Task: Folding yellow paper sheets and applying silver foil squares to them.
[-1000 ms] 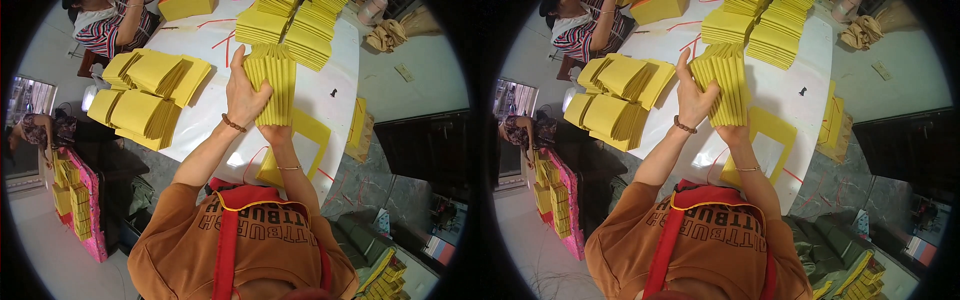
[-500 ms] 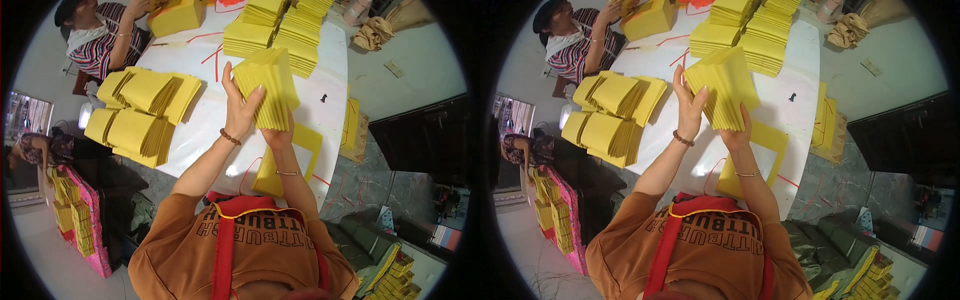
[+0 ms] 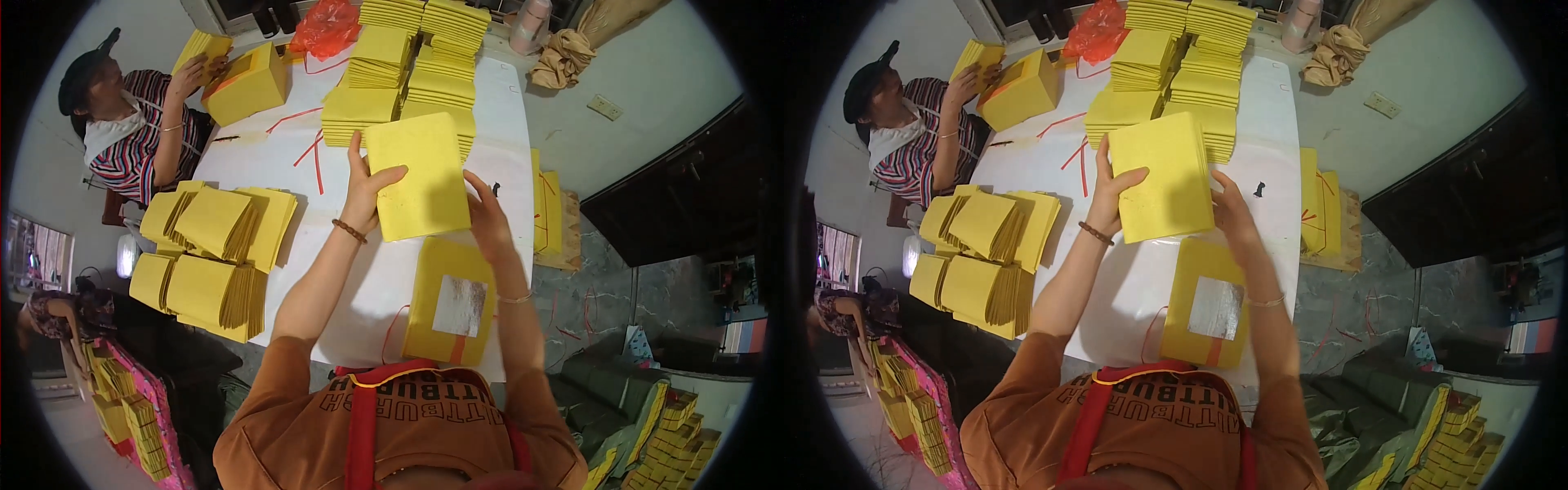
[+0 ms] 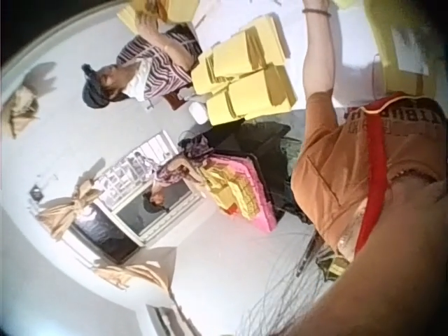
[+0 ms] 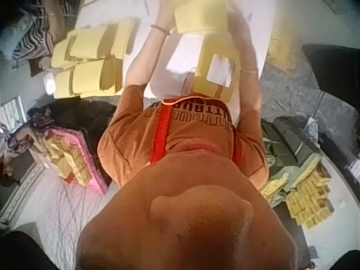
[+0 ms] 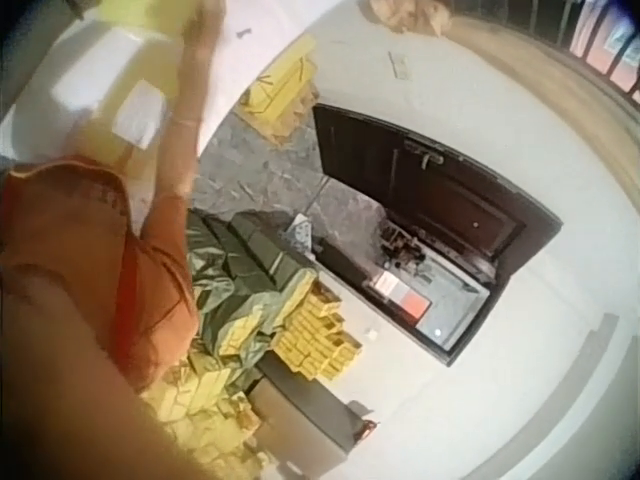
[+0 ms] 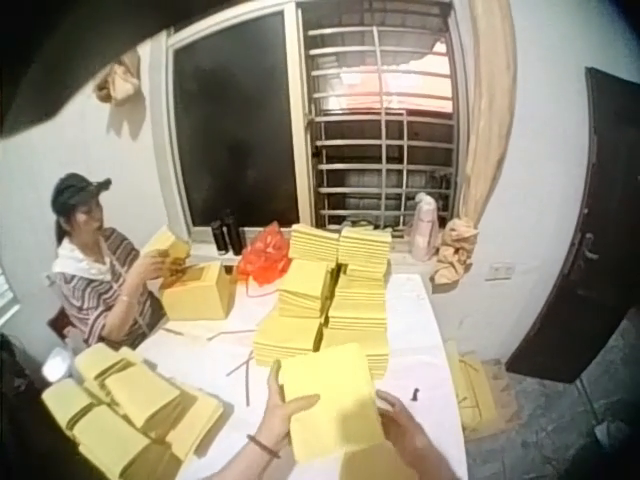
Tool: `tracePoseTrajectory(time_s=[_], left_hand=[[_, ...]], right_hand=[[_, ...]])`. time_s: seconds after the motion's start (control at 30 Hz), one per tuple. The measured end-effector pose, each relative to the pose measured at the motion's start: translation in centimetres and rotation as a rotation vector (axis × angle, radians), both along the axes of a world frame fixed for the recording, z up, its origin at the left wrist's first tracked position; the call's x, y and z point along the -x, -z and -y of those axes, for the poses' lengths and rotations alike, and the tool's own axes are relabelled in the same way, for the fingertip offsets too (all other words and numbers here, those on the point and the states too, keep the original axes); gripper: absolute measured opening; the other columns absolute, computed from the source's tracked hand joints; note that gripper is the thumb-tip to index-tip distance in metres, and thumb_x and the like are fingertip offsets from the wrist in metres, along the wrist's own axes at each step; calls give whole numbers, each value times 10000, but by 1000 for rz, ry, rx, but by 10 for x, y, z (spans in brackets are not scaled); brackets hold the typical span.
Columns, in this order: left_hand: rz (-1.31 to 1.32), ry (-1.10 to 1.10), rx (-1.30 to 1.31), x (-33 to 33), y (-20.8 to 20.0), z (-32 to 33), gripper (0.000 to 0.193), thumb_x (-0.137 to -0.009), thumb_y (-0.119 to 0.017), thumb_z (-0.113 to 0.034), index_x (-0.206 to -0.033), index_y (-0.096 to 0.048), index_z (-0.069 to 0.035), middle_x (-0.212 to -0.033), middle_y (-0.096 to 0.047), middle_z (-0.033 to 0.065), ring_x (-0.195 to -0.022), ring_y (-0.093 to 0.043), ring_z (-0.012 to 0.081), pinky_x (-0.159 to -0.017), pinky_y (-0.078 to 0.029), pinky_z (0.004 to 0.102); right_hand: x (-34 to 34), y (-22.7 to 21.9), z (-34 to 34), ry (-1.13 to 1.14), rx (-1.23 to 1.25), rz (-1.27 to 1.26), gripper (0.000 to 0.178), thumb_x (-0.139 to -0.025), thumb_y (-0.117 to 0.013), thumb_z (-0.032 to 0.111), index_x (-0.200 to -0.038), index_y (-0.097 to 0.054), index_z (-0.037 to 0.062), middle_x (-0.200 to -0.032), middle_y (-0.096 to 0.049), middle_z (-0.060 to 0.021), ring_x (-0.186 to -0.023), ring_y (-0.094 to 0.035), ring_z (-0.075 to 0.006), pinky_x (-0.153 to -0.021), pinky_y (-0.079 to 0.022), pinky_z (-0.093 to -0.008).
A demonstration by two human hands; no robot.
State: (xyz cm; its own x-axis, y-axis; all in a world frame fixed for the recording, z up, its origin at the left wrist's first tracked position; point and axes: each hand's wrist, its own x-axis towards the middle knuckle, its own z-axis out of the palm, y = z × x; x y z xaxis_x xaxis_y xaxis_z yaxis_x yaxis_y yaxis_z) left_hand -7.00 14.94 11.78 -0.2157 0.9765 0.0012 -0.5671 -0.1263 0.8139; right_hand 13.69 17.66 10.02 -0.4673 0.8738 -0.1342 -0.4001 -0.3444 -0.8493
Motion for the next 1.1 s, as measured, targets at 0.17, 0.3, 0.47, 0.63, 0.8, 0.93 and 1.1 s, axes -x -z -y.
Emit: tracePoseTrajectory(time_s=[0.17,0.3,0.47,0.63,0.8,0.93,1.1], left_hand=[[-104,73,28,3,3,-42,1040,-712,-662,39,-1417,89,-105,-1211,-456,190,-1051,-541,273,-846,-489,398],[-82,101,88,6,-13,-96,1047,-710,-657,55,-1415,102,-99,-1192,-470,194,-1051,-541,271,-824,-501,390],[-167,86,-11,12,-24,-155,1058,-758,-694,-120,-1411,137,-67,-1304,-390,208,-1159,-463,291,-902,-447,356],[-419,-45,29,25,6,-152,861,-852,-587,-360,-1434,-37,-45,-1332,-366,176,-1177,-420,228,-935,-386,309],[-309,-24,185,16,39,-86,577,-859,-565,-140,-1365,-295,-86,-1247,-439,114,-919,-535,141,-737,-438,260],[-235,19,268,19,70,-48,532,-856,-545,-63,-1343,-332,-72,-1196,-457,104,-857,-561,140,-694,-441,232],[-246,23,332,22,92,-26,502,-858,-517,-38,-1331,-354,-72,-1173,-486,93,-870,-570,140,-688,-442,223]], right_hand=[[1,-11,-36,-163,-53,350,760,-834,-594,341,-1436,-183,126,-1215,-505,-60,-1098,-497,-165,-913,-382,-319],[16,-40,-68,-103,-60,238,741,-819,-613,290,-1420,-213,122,-1215,-498,-61,-1101,-497,-168,-893,-391,-298],[32,-35,-141,2,-103,205,644,-791,-636,171,-1342,-320,73,-1226,-497,-83,-1121,-501,-210,-921,-421,-338],[42,-22,-228,-48,59,-36,483,-805,-609,119,-1246,-430,36,-1191,-530,-125,-1076,-542,-243,-910,-458,-381],[70,-11,-300,-2,185,-123,364,-808,-618,112,-1136,-516,-5,-1113,-573,-143,-1008,-573,-275,-881,-478,-406],[82,0,-322,-9,230,-122,370,-804,-623,108,-1138,-513,-7,-1117,-568,-151,-1002,-572,-288,-878,-481,-417],[82,16,-337,27,232,-60,326,-790,-656,129,-1068,-553,-5,-1082,-586,-144,-977,-580,-277,-875,-478,-405]])
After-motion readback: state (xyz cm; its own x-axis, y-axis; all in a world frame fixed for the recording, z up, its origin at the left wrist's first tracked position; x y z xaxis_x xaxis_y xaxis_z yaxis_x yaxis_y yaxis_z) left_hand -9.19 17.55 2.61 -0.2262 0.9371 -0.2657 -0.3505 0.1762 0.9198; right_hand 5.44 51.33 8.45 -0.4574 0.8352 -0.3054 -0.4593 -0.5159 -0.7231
